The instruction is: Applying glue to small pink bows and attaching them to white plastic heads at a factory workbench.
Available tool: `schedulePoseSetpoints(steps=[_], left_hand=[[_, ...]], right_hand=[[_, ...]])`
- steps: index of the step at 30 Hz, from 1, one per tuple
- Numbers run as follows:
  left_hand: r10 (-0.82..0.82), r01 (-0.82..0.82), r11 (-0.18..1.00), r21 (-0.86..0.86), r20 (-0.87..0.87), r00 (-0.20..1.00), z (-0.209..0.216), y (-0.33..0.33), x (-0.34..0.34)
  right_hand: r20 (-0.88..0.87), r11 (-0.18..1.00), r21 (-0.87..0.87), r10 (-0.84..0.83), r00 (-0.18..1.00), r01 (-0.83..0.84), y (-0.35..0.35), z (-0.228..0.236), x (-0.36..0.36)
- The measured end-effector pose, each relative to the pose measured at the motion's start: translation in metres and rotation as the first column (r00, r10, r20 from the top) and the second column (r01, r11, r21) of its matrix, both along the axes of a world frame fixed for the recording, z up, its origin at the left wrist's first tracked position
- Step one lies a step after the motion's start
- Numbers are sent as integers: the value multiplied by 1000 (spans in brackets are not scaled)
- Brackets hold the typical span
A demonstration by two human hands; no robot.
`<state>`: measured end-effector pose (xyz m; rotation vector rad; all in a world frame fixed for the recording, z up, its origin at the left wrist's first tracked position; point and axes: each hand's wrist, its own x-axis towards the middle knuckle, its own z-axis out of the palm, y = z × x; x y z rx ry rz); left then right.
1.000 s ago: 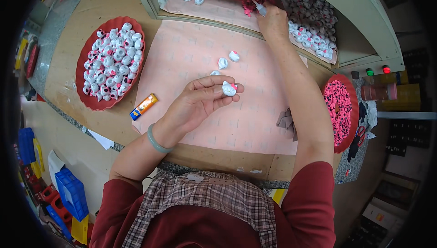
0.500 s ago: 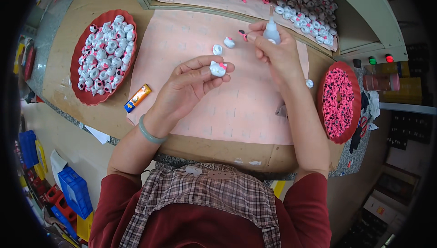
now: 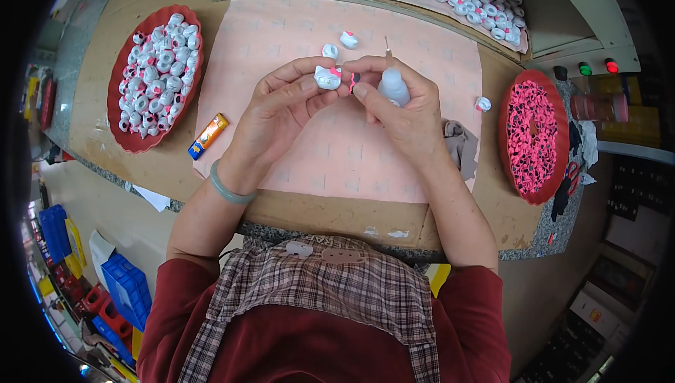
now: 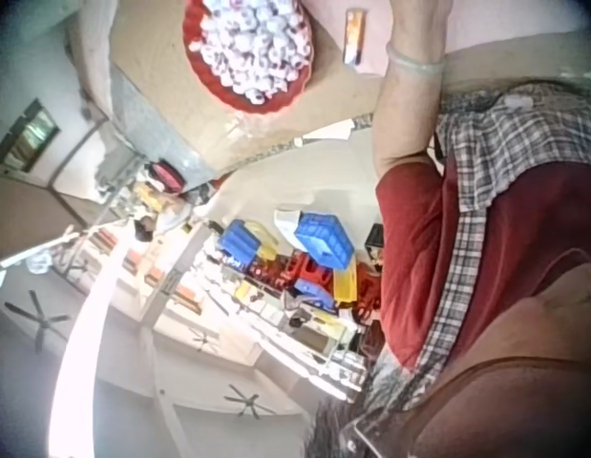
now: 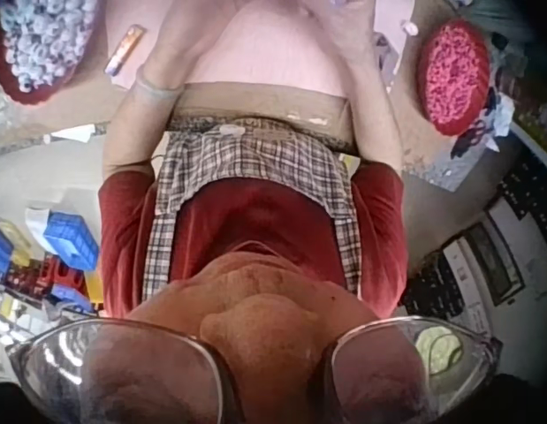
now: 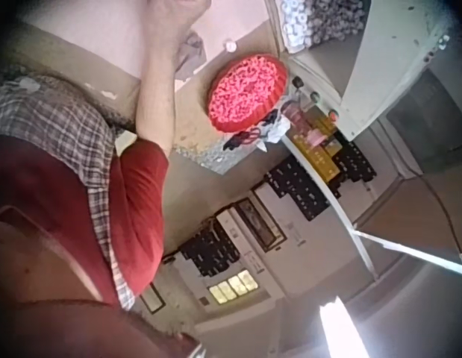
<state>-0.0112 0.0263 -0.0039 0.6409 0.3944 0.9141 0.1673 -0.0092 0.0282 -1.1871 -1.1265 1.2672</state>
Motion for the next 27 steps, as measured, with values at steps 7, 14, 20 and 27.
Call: schedulePoseSetpoints(steps=[7,14,20,27], left_hand=[[-12,12,1000,8,-11,1000,0,-1,1],[-5,5,999,32,-19,1000,1,0,0],[34,-14,991,136,-141,989,2,-3,3],[67,-9,975,223,-256,964,2,-5,8]], right_hand=[[90,998,62,-22,996,16,-4,-3,2],[73,998,28,-55,996,53,-8,-9,12],[52,998,29,-55,997,54,-16,-2,12],[-54,999,8,-41,998,42,-17,0,12]])
